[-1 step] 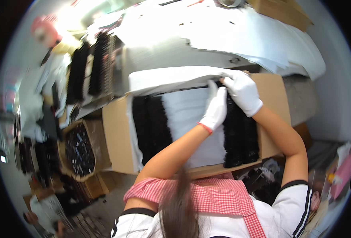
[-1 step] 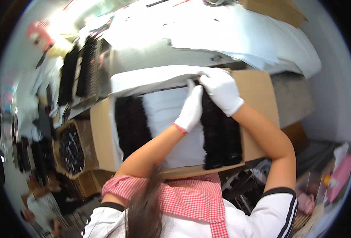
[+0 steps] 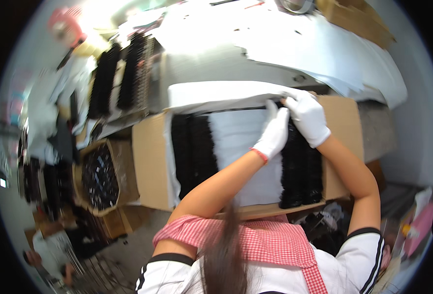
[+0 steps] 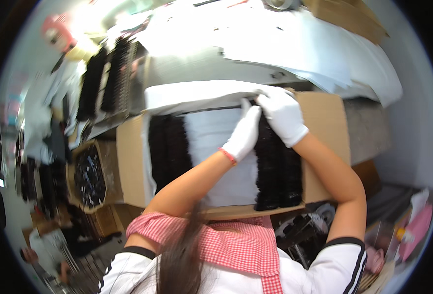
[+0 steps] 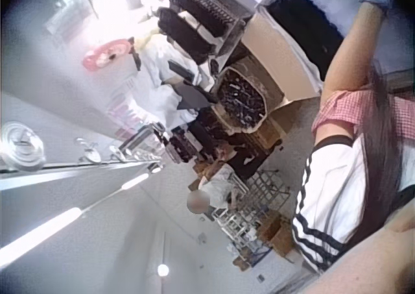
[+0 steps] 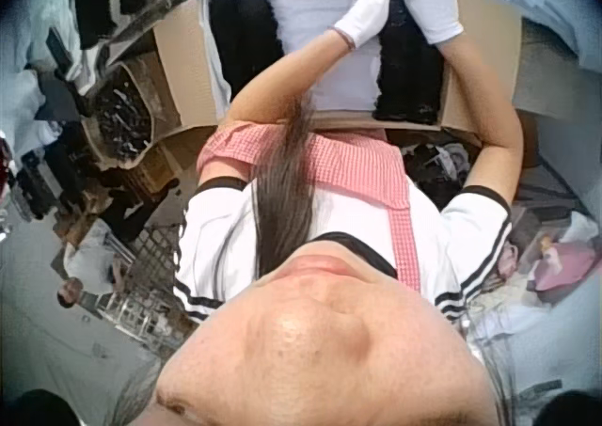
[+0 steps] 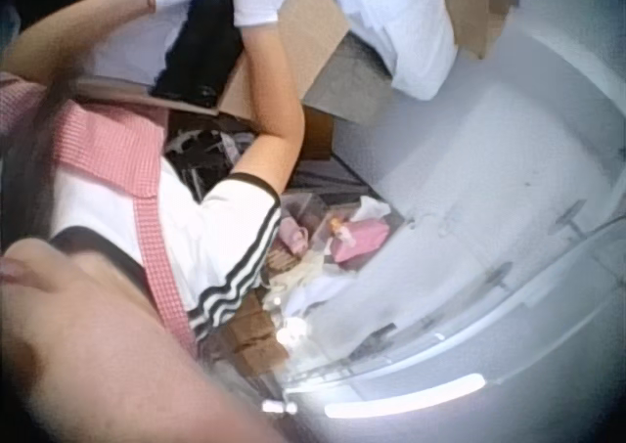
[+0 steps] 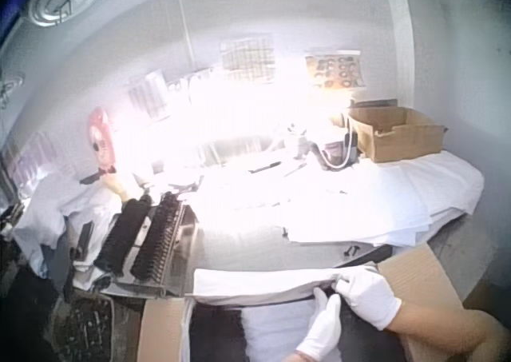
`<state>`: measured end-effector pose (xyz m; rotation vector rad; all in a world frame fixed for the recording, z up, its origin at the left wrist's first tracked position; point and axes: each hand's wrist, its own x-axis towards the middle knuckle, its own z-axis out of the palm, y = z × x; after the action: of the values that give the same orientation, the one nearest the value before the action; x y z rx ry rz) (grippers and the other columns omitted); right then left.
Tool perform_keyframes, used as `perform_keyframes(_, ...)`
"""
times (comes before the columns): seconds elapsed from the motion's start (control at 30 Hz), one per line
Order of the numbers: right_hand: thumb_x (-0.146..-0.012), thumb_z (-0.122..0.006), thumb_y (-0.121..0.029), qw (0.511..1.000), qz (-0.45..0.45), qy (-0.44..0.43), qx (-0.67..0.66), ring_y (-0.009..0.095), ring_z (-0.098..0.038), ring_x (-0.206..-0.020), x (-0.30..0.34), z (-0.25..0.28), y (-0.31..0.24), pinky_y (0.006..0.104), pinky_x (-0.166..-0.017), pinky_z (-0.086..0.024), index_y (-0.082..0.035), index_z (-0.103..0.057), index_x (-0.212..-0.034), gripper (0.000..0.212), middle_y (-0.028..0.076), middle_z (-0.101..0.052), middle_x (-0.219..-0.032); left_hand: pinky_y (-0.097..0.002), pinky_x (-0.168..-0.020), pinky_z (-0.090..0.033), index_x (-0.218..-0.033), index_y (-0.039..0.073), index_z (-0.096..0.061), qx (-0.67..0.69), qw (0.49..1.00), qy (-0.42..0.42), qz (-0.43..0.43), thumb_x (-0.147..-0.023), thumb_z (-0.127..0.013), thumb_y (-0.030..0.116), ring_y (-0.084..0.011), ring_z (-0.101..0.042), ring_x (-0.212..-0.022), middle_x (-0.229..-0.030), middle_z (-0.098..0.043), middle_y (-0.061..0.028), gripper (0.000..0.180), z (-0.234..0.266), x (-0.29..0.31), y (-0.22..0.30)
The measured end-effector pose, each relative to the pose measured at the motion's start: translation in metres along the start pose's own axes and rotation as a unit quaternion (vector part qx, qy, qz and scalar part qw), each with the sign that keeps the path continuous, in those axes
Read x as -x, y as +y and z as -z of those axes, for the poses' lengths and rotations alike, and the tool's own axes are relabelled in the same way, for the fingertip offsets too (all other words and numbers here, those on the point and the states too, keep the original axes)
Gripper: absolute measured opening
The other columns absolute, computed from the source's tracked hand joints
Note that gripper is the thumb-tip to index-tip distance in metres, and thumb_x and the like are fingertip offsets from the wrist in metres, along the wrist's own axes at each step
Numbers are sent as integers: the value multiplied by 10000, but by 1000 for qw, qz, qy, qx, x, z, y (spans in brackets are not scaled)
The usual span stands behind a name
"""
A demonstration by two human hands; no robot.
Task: The person assembles black hair accessories by inserting them into a metal rack. They repeatedly pick up the accessories from a box, place them into the rack slots, and occasionally move the rack to a nearby shelf.
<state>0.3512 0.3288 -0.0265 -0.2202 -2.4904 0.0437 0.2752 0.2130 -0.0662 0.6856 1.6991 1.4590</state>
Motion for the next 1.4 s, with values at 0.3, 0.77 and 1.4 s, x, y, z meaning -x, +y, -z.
perform_keyframes(0.3, -795, -695, -136, 979, 49, -188, 66, 260, -645, -878, -33, 32, -11, 378, -749, -524, -95, -680, -940, 151, 79, -676, -965, -400, -1106, -367, -1501, -45, -248, -125, 988, -82, 41, -980, -458, 409, -390, -469, -1337, -1413, -471, -309, 722, 62, 23, 63)
perform_keyframes(0.77, -874, -671, -98, 858, 39, -223, -461, 287, -636, -1099, -133, -38, -263, 372, -959, -510, -57, -631, -1191, 322, 108, -663, -1179, -411, -989, -410, -1193, -71, -440, -128, 806, 568, -108, -871, -651, 122, -274, -511, -1079, -1150, -520, -192, 431, 431, 93, -17)
perform_keyframes(1.4, -784, -766, -43, 724, -305, -169, -594, 130, -549, -1080, -294, -196, -371, 264, -914, -482, -11, -528, -1351, 616, 113, -554, -1276, -373, -998, -451, -1343, 9, -549, -117, 949, 272, -106, -949, -635, 265, -317, -609, -1152, -1228, -647, -224, 478, 507, 87, -32)
